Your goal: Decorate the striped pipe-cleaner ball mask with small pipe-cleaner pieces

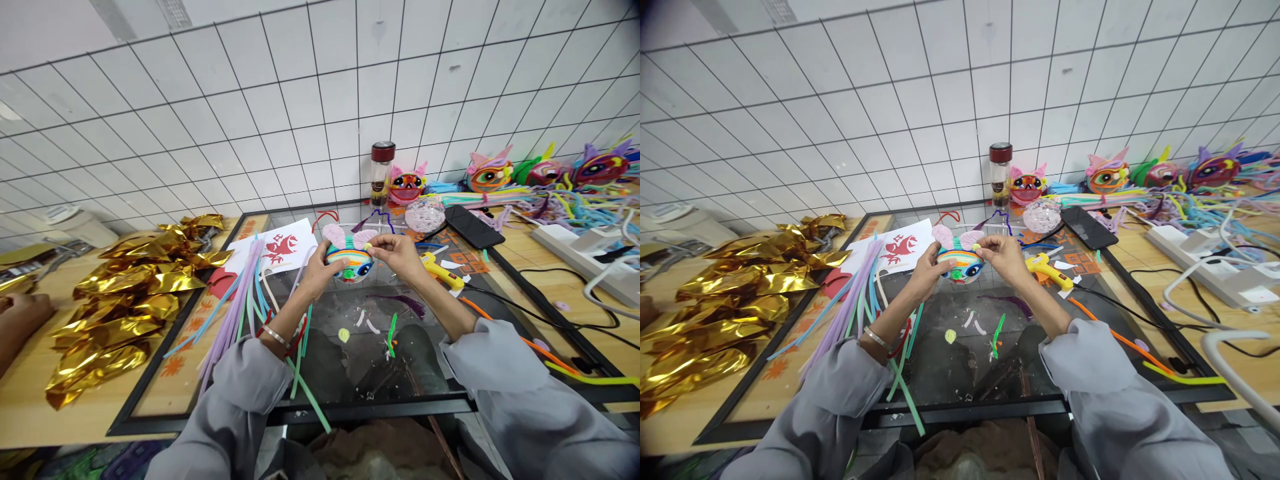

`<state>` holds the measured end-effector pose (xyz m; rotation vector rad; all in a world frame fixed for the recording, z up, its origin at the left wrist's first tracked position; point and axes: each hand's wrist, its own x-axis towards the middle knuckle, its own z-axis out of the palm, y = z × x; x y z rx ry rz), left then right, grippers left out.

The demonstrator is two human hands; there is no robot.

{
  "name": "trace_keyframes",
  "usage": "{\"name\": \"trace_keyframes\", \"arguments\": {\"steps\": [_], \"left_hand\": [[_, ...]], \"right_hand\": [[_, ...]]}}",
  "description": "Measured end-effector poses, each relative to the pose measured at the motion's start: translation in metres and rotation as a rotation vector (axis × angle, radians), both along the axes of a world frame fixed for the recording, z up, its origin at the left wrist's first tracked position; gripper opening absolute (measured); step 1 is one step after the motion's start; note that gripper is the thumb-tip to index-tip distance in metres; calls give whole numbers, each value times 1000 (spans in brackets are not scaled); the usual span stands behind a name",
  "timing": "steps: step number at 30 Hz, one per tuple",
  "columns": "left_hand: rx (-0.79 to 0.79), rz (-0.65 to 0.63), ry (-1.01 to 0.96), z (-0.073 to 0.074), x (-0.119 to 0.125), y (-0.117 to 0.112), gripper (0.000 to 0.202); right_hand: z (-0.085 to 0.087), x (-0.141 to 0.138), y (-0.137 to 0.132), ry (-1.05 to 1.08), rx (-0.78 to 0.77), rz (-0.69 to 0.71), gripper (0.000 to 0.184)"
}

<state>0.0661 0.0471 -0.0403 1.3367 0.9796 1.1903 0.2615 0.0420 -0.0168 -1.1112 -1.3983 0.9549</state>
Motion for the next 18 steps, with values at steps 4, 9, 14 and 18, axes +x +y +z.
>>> {"name": "trace_keyframes", "arguments": {"steps": [4, 9, 14, 18], "left_hand": [[9, 5, 11, -1, 0, 0, 68], [9, -21, -22, 0, 0, 0, 70], [7, -24, -30, 3, 1, -2, 69], [-2, -25, -50, 3, 2, -2, 68]], "right_hand": [[-1, 1, -2, 10, -11, -3, 32], [-2, 1, -3, 21, -18, -15, 32], [-1, 1, -3, 22, -21, -12, 33], [-2, 2, -3, 16, -17, -29, 33]]}}
